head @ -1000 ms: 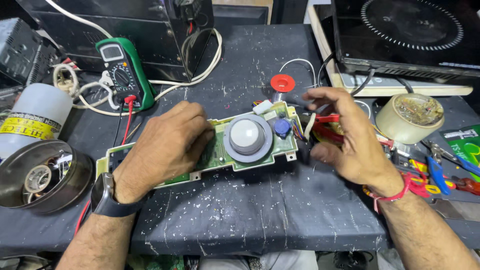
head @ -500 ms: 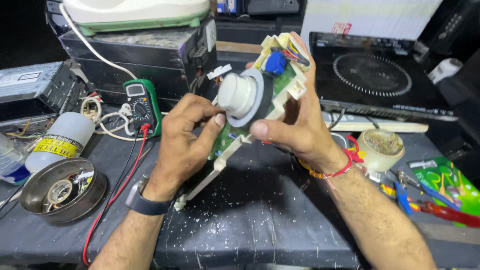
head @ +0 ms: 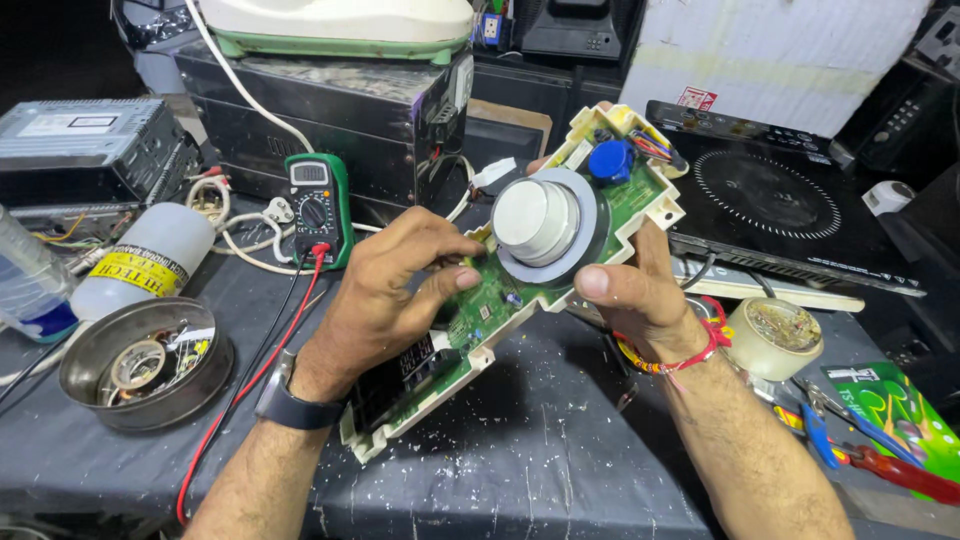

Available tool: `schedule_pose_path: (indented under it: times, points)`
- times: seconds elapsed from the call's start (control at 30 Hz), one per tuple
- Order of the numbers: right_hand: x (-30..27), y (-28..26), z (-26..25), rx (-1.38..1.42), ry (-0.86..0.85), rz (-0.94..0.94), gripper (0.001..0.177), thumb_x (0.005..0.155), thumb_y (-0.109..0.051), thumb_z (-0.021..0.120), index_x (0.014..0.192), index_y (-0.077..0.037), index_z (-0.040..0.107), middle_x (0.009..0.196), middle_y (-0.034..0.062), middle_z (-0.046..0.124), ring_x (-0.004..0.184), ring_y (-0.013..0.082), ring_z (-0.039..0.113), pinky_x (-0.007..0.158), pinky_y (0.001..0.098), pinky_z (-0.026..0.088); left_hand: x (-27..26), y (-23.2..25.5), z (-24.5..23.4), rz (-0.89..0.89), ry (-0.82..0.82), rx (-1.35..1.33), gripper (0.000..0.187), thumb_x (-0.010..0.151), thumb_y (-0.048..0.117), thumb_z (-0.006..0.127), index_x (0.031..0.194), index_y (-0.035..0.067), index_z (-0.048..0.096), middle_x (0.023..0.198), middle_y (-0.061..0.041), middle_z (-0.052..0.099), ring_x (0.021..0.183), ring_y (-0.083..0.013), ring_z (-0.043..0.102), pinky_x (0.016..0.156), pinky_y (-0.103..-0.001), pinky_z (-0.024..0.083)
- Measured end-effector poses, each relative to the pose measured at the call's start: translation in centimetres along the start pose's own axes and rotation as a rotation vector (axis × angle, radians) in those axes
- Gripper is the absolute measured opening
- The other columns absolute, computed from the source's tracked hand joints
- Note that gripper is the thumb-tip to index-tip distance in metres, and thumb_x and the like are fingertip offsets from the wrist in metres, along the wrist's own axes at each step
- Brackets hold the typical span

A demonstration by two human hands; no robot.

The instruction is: The person repairs a circuit board inside a white plastic housing. They use a red-handled tool to scrape a green component, then use pliers to remove a small part. Finally, they use a soldering iron to work on the same green component.

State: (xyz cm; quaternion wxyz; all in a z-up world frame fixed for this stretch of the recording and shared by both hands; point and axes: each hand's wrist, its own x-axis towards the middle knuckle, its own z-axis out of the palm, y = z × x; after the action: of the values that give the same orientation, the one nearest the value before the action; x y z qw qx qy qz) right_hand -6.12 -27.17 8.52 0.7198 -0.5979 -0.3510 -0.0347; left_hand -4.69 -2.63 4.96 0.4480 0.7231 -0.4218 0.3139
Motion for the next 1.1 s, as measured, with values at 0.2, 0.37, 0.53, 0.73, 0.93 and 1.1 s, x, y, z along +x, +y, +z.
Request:
schedule_pose_path:
  times: [0.2,0.37,0.53,0.73,0.93,1.1]
  points:
    - [0.9,1.0,-1.0,0.015,0.007,0.066,0.095,0.074,-0.032,0.085,0.150,0.007,0.043,0.133,0.0193,0.062,0.122,0.0287,0.065,0.107,0.0431,0.054,0.8,-0.9,0.1,0.051,-0.053,0.016,0.022,0.089,0.002,0.078,0.108,0.002,0.067,0.101,-0.010,0.068,0.094,-0.0227,0.071,0.078,-0.033,0.056]
    - [1.0,1.7,-1.9,0.037,-0.018,0.023,0.111,0.073,-0.035,0.090,0.159,0.002,0.029,0.140,0.0173,0.057,0.132,0.0287,0.061,0.116,0.0437,0.049,0.6,-1.1,0.4,0.044,-0.049,-0.007,0.021,0.088,0.001,0.078,0.107,0.002,0.067,0.101,-0.010,0.069,0.094,-0.0222,0.071,0.077,-0.032,0.056]
    - [1.4,2.0,-2.2,0.024,-0.032,-0.082,0.124,0.073,-0.031,0.091,0.167,-0.005,0.014,0.144,0.0172,0.055,0.137,0.0298,0.057,0.123,0.0465,0.047,0.5,-0.8,0.7,0.049,-0.032,0.026,0.021,0.088,0.000,0.078,0.106,0.001,0.067,0.101,-0.010,0.069,0.093,-0.0219,0.071,0.077,-0.032,0.056]
    - [0.5,1.0,-2.3,-0.129,-0.054,-0.083,0.119,0.072,-0.030,0.085,0.168,-0.003,0.019,0.144,0.0158,0.055,0.140,0.0287,0.058,0.127,0.0441,0.045,0.3,-0.2,0.8,0.049,-0.023,0.060,0.024,0.086,-0.004,0.078,0.106,0.003,0.068,0.101,-0.007,0.070,0.091,-0.0191,0.070,0.075,-0.030,0.056]
    - [0.6,0.5,-1.8,-0.086,-0.085,-0.096,0.121,0.077,-0.029,0.085,0.170,-0.007,0.011,0.145,0.0144,0.053,0.141,0.0277,0.055,0.128,0.0441,0.043,0.1,-0.3,1.2,0.025,-0.023,0.032,0.028,0.084,-0.012,0.075,0.106,0.002,0.067,0.103,-0.008,0.070,0.092,-0.0177,0.072,0.076,-0.027,0.061]
    - [0.3,-0.6,-1.3,-0.107,-0.087,-0.041,0.103,0.073,-0.030,0.082,0.157,-0.001,0.030,0.138,0.0119,0.055,0.136,0.0248,0.055,0.124,0.0391,0.041,0.0,-0.4,1.2,0.005,-0.025,0.015,0.029,0.084,-0.017,0.070,0.105,0.002,0.066,0.102,-0.008,0.069,0.089,-0.0172,0.073,0.074,-0.026,0.064]
